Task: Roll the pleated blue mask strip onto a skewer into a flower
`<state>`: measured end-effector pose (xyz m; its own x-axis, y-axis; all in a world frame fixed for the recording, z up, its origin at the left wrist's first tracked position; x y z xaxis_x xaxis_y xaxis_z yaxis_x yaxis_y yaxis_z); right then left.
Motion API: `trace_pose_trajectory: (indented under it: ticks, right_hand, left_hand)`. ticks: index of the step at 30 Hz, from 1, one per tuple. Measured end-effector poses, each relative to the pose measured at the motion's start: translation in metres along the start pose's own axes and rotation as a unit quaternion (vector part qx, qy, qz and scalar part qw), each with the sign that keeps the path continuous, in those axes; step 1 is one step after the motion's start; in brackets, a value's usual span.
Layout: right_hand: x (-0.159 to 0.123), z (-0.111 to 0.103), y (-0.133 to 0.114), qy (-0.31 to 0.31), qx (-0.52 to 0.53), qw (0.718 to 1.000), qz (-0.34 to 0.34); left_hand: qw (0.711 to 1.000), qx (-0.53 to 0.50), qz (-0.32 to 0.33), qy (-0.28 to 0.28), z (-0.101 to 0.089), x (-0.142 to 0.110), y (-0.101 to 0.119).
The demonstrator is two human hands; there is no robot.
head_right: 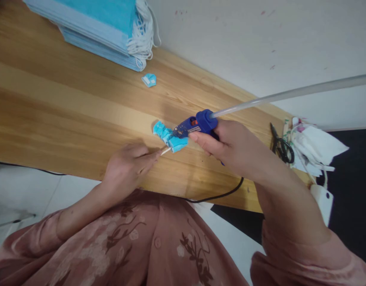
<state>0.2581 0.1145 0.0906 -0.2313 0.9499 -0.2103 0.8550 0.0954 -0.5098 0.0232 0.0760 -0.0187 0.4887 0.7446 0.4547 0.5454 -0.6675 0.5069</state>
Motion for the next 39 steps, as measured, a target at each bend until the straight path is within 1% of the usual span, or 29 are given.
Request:
trace_pose_trajectory:
  ticks: [3,10,15,18,21,23,25,28,31,33,36,39]
  right_hand:
    - [0.003,0.0,0.002,0.004,-0.004,1.0,0.008]
    - [0.006,0.004,0.001,-0.007,-0.019,1.0,0.022]
    - [0.006,0.008,0.001,0.017,-0.049,0.998,0.042]
    - [0.001,0.003,0.002,0.043,-0.048,0.997,0.048]
    - [-0.008,-0.007,0.002,0.072,-0.022,0.996,0.046]
    - [-0.014,-0.012,0.001,0.081,-0.001,0.995,0.05]
    - [-0.017,-0.013,0.0,0.077,0.026,0.995,0.049]
    - [-0.017,-0.011,-0.002,0.068,0.047,0.996,0.023]
    - [-0.012,-0.007,-0.003,0.065,0.03,0.997,-0.006]
    - [-0.01,-0.005,-0.003,0.059,0.009,0.998,-0.014]
    - [-0.008,-0.004,-0.003,0.047,-0.021,0.999,-0.003]
    - [-0.009,-0.003,-0.003,0.043,-0.022,0.999,0.02]
  left_hand:
    - [1.0,-0.002,0.004,-0.004,0.0,0.0,0.0]
    - [1.0,0.014,0.003,-0.008,0.001,-0.001,0.0]
    - [1.0,0.005,-0.01,-0.002,0.002,-0.001,0.0]
    - [1.0,0.01,-0.008,-0.001,0.003,-0.002,-0.001]
    - [1.0,0.018,-0.003,-0.007,0.004,-0.003,-0.001]
    - [1.0,0.021,-0.002,-0.009,0.003,-0.003,-0.002]
    - [1.0,0.023,0.001,-0.009,0.003,-0.003,-0.002]
    - [1.0,0.015,-0.007,-0.013,0.004,-0.003,-0.002]
    - [1.0,-0.003,-0.024,-0.018,0.004,-0.003,-0.003]
    - [1.0,-0.006,-0.023,-0.015,0.004,-0.002,-0.002]
    - [1.0,0.001,-0.01,-0.005,0.003,0.0,-0.001]
    - [1.0,0.008,-0.002,0.004,0.002,0.001,0.0]
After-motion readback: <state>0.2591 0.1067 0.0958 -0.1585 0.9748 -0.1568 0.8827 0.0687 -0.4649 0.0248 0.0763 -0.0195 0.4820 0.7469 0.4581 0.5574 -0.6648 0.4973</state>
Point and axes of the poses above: each hand's wrist, its own x-axis towards the middle knuckle, its own z-axis out of the palm, y = z × x, the point moved 2 cm from there along x, towards the middle knuckle, and after that the axes turned 6 degrees about y, right-handed, at the moved point
